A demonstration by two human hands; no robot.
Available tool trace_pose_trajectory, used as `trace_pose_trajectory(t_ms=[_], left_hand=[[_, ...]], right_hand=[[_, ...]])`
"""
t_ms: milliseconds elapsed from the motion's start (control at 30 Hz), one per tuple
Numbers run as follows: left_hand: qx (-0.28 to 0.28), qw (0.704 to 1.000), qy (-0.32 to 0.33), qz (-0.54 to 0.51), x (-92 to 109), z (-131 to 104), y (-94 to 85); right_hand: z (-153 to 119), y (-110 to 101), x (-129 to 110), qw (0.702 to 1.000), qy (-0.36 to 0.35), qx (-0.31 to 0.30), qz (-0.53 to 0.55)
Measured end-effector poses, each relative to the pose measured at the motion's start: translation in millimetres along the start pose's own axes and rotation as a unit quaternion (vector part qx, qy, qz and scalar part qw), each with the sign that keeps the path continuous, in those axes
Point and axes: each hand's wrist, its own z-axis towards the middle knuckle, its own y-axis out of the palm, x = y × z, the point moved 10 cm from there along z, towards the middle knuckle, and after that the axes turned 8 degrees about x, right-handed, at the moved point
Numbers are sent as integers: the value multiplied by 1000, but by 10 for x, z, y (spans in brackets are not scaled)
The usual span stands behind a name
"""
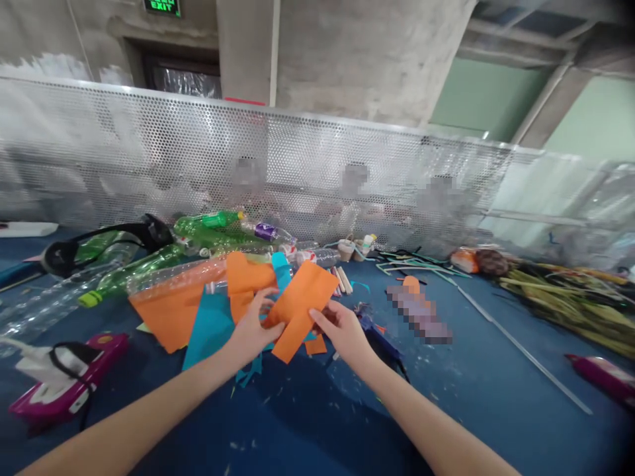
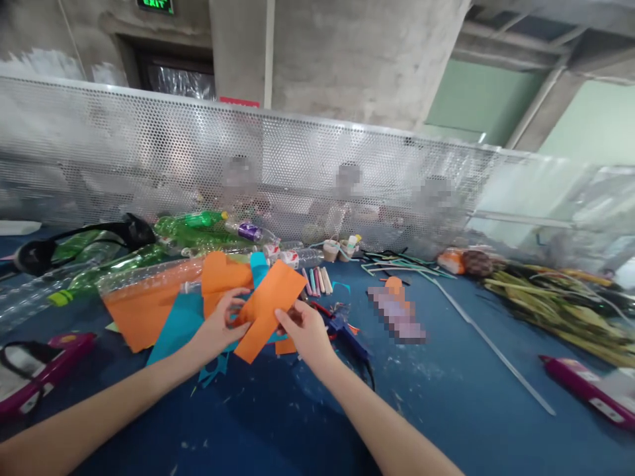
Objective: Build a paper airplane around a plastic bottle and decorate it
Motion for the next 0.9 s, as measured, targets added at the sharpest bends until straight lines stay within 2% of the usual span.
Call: trace_pose_trajectory(t_ms=[67,100,133,233,367,500,633,700,800,833,900], left_hand=[[70,983,110,128,269,-98,-145],[74,973,148,160,388,-159,-147],[50,969,172,172,472,-215,-96],[-10,972,173,160,534,-325,32],[-8,972,163,168,449,-353,80],[-18,986,130,102,360,-323,91],[-63,997,42,-31,257,-289,137],[-64,992,4,-106,230,-258,123],[-62,970,-34,-231,224,-206,91],[-64,959,-48,-271,218,-191,85],[-73,937,-83,-331,184,-177,92]], right_hand=[[-31,1,-30,1000,-9,4,-9],[-50,12,-43,1000,-15,2,-16],[-71,32,-52,999,-21,-3,-24],[-134,112,-68,998,-36,-23,-40],[-189,184,-66,999,-24,-34,-8],[-240,261,-98,997,-27,-64,23],[-279,292,-124,994,-59,-96,17],[-252,191,-175,992,-112,-58,-27],[-173,-31,-242,979,-180,38,-94],[-137,-81,-228,978,-179,56,-96],[-64,-104,-170,985,-152,50,-58]])
